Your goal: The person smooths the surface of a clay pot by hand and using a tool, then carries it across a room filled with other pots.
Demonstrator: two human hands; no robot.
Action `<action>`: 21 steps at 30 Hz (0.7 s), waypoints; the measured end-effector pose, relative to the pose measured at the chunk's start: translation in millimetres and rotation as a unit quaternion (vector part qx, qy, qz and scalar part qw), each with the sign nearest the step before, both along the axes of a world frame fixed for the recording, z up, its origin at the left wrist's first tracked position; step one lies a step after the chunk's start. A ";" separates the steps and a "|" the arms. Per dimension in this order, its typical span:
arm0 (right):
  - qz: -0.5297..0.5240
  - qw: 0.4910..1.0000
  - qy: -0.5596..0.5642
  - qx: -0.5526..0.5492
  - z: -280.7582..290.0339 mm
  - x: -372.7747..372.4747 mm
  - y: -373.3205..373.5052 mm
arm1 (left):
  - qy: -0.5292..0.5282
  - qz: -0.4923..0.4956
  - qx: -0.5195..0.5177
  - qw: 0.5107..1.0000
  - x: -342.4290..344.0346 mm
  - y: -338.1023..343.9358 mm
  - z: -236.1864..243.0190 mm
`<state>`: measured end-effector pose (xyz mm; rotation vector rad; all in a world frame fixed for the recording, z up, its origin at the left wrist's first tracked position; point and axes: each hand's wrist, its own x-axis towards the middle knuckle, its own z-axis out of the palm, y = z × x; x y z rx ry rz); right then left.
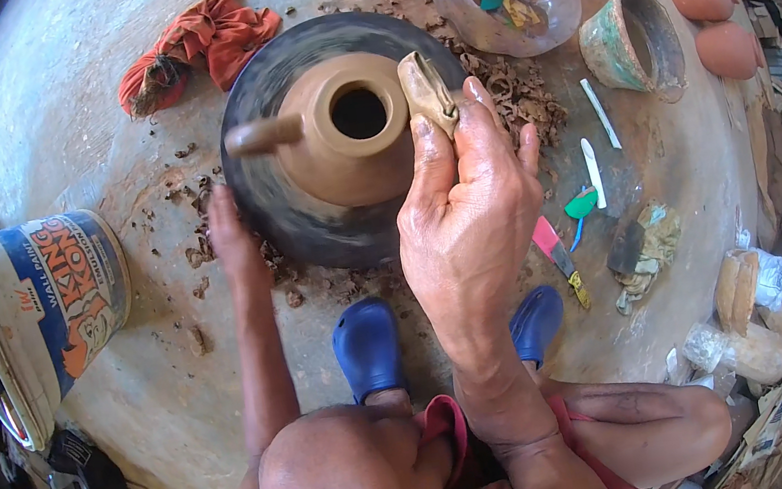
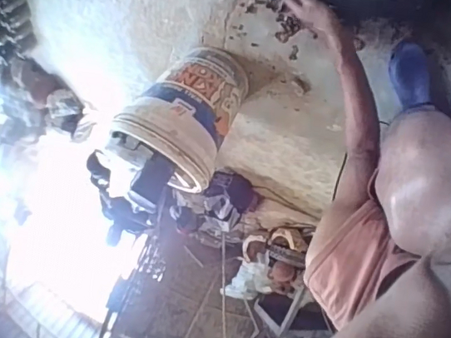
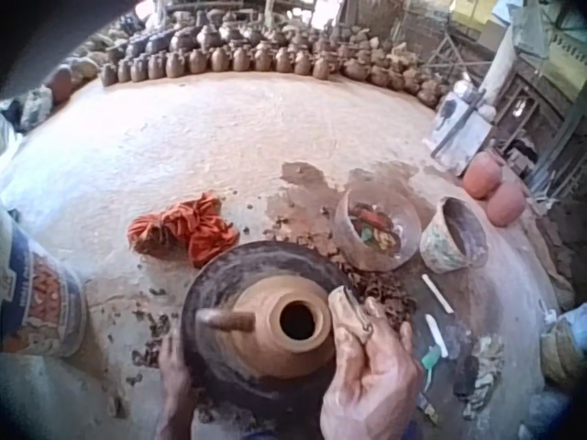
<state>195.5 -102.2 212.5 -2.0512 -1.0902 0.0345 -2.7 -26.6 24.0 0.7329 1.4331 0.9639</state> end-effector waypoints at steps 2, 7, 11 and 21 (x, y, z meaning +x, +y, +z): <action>-0.002 1.000 -0.013 -0.001 2.8 -3.6 1.1 | 0.190 0.001 -0.019 0.982 23.1 -55.7 -16.5; -0.039 0.998 0.039 -0.008 4.9 4.5 -2.8 | -0.138 -0.259 -0.273 0.916 35.1 -146.3 21.8; -0.021 0.999 0.044 -0.003 9.0 3.7 14.8 | -0.033 -0.050 -0.150 0.987 7.0 -98.0 15.0; 0.000 0.997 -0.073 -0.030 5.7 -0.1 16.0 | -0.103 -0.185 -0.254 0.944 37.3 -149.7 22.3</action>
